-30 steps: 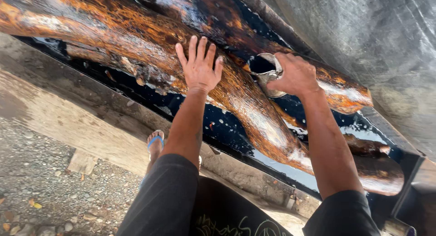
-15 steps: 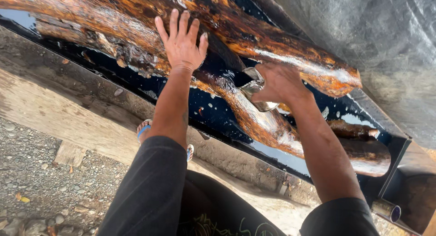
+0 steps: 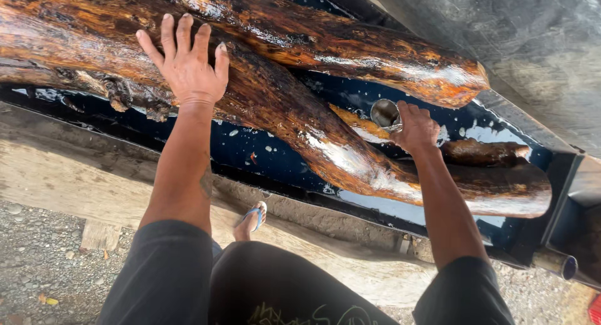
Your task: The person stands at a trough holding large wooden logs and repeatedly scoops dark liquid stain with a metal cup, pouring it over the logs while steadying and turning them with the other hand to coat the wood surfaces.
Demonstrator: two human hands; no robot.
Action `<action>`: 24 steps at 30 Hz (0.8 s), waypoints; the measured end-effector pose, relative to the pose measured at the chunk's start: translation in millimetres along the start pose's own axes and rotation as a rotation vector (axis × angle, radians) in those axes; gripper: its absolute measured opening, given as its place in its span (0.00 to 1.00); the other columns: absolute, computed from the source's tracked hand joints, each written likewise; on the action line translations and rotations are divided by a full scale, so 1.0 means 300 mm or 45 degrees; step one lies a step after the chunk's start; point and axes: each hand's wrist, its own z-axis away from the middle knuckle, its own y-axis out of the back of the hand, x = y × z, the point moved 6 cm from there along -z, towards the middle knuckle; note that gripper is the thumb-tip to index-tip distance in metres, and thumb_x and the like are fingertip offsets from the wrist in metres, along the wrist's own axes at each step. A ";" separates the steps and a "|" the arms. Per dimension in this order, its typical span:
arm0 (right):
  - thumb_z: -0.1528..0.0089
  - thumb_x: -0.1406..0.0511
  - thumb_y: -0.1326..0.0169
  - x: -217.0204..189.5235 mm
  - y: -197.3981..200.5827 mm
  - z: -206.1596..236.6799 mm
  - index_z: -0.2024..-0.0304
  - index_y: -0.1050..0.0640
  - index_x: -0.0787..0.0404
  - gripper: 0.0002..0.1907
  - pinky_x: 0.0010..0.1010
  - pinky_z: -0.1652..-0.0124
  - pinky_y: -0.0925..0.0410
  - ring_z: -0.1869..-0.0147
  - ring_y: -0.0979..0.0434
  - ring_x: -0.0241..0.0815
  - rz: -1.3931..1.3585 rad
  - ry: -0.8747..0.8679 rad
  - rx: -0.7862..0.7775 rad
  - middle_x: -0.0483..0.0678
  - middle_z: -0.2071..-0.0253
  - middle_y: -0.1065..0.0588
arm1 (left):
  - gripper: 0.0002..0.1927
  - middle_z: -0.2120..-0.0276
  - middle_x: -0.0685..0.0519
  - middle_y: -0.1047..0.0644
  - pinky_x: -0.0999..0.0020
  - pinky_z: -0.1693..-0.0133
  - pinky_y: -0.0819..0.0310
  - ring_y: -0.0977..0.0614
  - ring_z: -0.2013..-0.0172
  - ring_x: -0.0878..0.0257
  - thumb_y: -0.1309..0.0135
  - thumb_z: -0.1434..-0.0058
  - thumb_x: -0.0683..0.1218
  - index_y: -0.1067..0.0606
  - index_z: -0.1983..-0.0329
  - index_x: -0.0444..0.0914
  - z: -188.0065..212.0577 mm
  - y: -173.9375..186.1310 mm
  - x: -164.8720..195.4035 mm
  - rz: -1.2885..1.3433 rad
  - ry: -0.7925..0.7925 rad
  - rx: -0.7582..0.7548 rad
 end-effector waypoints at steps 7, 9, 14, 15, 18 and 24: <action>0.48 0.57 0.28 -0.048 -0.220 -0.281 0.27 0.38 0.45 0.50 0.52 0.40 0.33 0.29 0.36 0.56 0.008 -0.033 0.169 0.49 0.33 0.34 | 0.16 0.37 0.51 0.29 0.31 0.29 0.69 0.37 0.31 0.47 0.55 0.26 0.55 0.22 0.44 0.46 0.000 -0.013 -0.002 -0.002 0.013 0.001; 0.47 0.61 0.31 -0.081 -0.241 -0.338 0.28 0.37 0.46 0.47 0.53 0.40 0.36 0.30 0.37 0.58 0.051 -0.060 0.220 0.51 0.34 0.34 | 0.18 0.38 0.51 0.29 0.31 0.30 0.67 0.37 0.31 0.47 0.56 0.24 0.57 0.22 0.42 0.46 -0.003 -0.016 0.000 -0.020 0.000 0.017; 0.47 0.64 0.33 -0.202 -0.305 -0.430 0.28 0.37 0.49 0.46 0.54 0.37 0.39 0.29 0.39 0.60 0.055 -0.057 0.112 0.53 0.32 0.35 | 0.20 0.38 0.51 0.28 0.31 0.30 0.67 0.36 0.31 0.48 0.58 0.25 0.59 0.22 0.43 0.46 -0.005 -0.024 -0.011 -0.059 0.053 -0.053; 0.46 0.64 0.34 -0.223 -0.306 -0.439 0.27 0.37 0.49 0.46 0.54 0.37 0.39 0.29 0.38 0.60 0.028 -0.034 0.141 0.53 0.31 0.35 | 0.21 0.37 0.51 0.28 0.31 0.30 0.67 0.36 0.31 0.48 0.58 0.25 0.59 0.22 0.42 0.46 -0.006 -0.022 -0.010 -0.050 0.049 -0.039; 0.44 0.64 0.35 -0.293 -0.287 -0.474 0.29 0.35 0.48 0.41 0.54 0.36 0.41 0.28 0.39 0.60 0.052 0.052 0.296 0.52 0.29 0.36 | 0.21 0.36 0.51 0.29 0.32 0.29 0.68 0.37 0.31 0.47 0.58 0.25 0.59 0.22 0.41 0.46 -0.009 -0.021 -0.009 -0.051 0.021 -0.044; 0.49 0.61 0.29 -0.344 -0.245 -0.487 0.30 0.35 0.56 0.46 0.49 0.33 0.41 0.24 0.43 0.61 -0.310 0.257 0.317 0.55 0.30 0.37 | 0.20 0.36 0.51 0.29 0.31 0.30 0.67 0.37 0.31 0.46 0.56 0.25 0.59 0.23 0.41 0.47 -0.009 -0.033 -0.024 -0.030 0.061 -0.078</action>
